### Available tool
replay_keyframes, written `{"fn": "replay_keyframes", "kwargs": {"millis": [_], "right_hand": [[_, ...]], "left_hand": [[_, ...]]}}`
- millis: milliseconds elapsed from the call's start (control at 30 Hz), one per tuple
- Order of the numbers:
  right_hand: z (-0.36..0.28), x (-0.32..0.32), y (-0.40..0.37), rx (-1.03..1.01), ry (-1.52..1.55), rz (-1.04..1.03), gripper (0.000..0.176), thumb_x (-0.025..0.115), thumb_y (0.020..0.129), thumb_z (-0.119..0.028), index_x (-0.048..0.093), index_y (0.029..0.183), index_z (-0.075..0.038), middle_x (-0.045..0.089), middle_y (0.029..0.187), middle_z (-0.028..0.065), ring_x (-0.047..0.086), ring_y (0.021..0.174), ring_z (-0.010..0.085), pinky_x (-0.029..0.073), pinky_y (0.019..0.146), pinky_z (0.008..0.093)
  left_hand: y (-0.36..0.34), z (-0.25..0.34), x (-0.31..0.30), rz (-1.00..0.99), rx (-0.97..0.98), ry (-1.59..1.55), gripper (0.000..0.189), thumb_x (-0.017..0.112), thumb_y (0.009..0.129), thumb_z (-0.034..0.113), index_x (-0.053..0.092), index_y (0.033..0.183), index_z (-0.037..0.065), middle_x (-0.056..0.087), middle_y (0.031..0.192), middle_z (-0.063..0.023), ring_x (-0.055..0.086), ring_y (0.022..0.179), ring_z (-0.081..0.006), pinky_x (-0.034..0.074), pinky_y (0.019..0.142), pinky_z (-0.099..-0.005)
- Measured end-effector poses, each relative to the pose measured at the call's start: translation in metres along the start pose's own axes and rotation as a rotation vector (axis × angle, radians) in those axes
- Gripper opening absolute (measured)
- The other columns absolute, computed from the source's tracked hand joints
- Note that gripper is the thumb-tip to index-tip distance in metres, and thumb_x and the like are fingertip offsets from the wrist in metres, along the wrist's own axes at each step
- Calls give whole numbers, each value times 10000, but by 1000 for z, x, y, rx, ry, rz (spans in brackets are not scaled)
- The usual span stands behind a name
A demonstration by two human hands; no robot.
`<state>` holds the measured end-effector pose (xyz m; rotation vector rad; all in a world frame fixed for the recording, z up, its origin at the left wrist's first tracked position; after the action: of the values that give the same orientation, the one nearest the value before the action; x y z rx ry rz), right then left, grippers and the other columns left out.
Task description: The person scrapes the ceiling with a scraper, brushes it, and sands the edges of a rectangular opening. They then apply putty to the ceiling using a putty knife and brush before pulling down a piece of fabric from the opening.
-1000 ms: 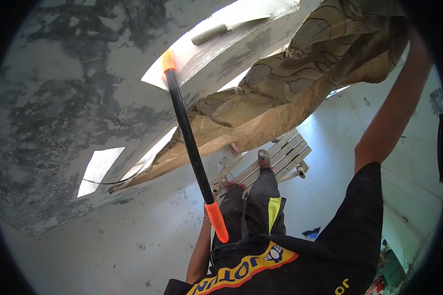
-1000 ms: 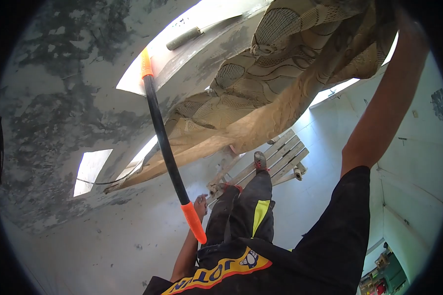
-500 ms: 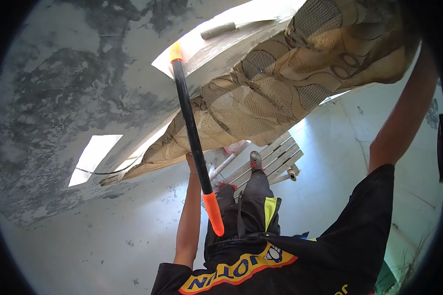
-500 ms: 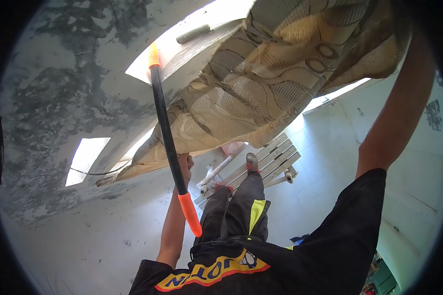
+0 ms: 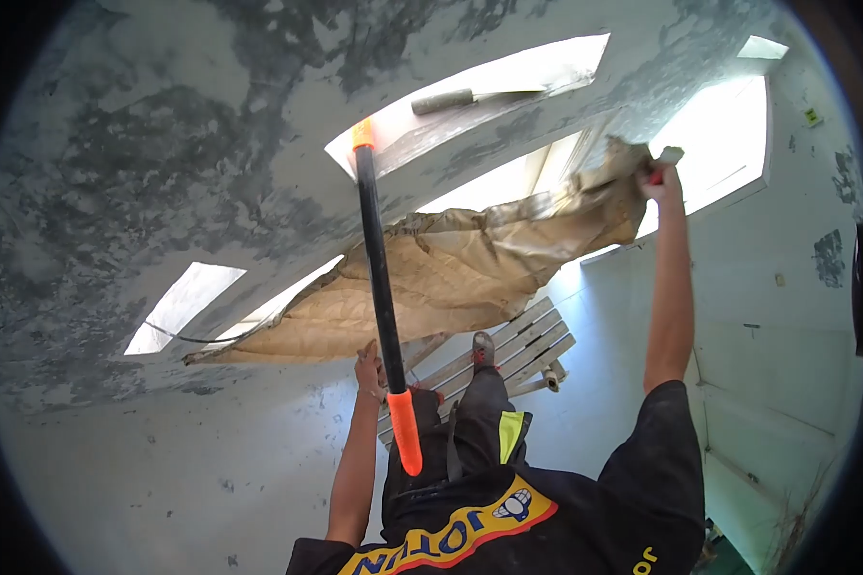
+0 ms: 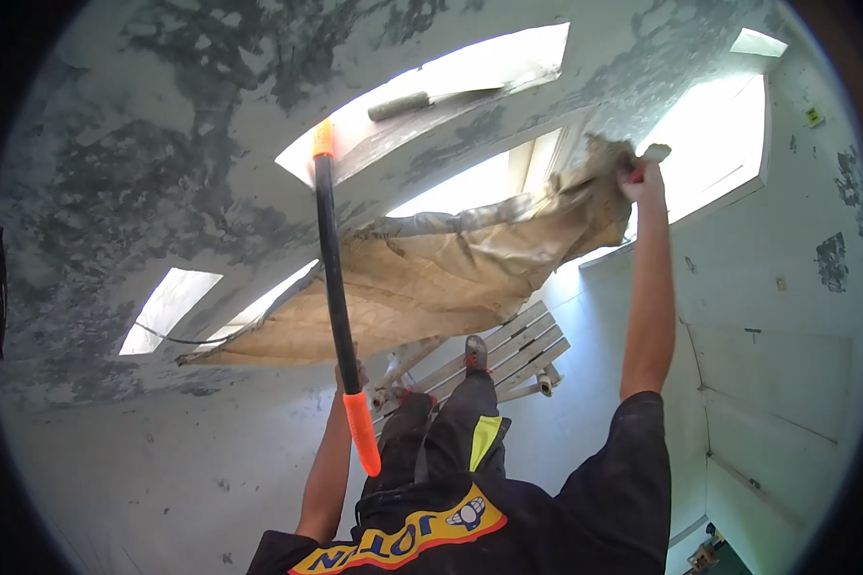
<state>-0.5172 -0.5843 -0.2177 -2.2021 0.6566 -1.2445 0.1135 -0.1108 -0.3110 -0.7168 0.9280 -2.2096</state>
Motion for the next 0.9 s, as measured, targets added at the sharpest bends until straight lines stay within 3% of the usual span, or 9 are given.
{"fn": "replay_keyframes", "kwargs": {"millis": [67,133,200,400,467,533,633,767,900], "right_hand": [[37,-16,17,111,-6,-148,250,448,975,-120,564,1170,-14,576,1082,163,591,953,283,528,908,479],[66,-28,18,86,-159,-95,260,441,989,-145,577,1193,-61,591,1044,156,589,890,250,525,882,505],[87,-39,14,116,-223,-89,256,469,977,-138,571,1206,-88,604,1014,147,602,878,250,514,877,526],[173,-79,2,262,-661,-95,396,494,933,-77,532,1326,-109,628,1087,74,619,957,233,400,1006,509],[199,-97,7,296,-711,-61,386,485,925,-73,564,1297,-138,628,1095,67,616,966,210,406,992,474],[214,-109,4,322,-777,9,389,491,930,-87,573,1298,-181,629,1102,27,608,987,199,390,983,534],[221,-105,-9,356,-977,8,370,498,943,-135,583,1291,-223,606,1170,14,565,1082,217,356,990,607],[206,-78,5,106,-743,-39,321,501,964,-166,577,1274,-200,607,1185,33,566,1086,219,319,968,679],[125,1,-23,-265,-185,-143,329,574,968,-185,584,1286,-99,596,1200,71,531,1139,251,439,966,481]], "left_hand": [[-4,-14,5,-111,-61,-42,287,620,942,328,663,1081,81,436,564,38,393,412,-68,273,365,-262],[12,-29,-11,126,68,416,339,577,966,369,684,916,52,540,591,-9,533,495,-128,377,431,-299],[26,-48,-18,56,108,463,295,649,924,324,598,1142,130,331,591,53,294,399,-92,226,355,-273],[30,-75,-39,-14,130,766,275,617,944,346,591,1105,126,352,574,54,313,366,-83,237,345,-252],[21,-70,-54,75,33,697,409,559,978,398,672,993,5,642,755,-52,606,708,-140,494,668,-352],[38,-90,-90,78,35,608,349,594,961,346,660,1021,9,642,768,-41,605,703,-143,493,668,-325],[14,-79,-93,119,168,615,269,631,921,330,660,923,63,587,702,-4,485,494,-86,387,444,-266],[-10,-76,-104,177,116,666,259,651,903,330,620,812,90,529,642,21,421,439,-63,315,381,-265],[-3,-91,-135,222,93,834,346,664,892,360,511,716,105,499,619,27,459,504,-79,356,454,-278]]}}
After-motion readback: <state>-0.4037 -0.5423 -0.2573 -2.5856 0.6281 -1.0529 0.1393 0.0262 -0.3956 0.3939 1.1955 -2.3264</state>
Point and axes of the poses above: each hand's wrist, its own y-axis towards the middle knuckle, its own x-axis out of the palm, z = x × y, the point moved 6 cm from there along y, towards the middle knuckle
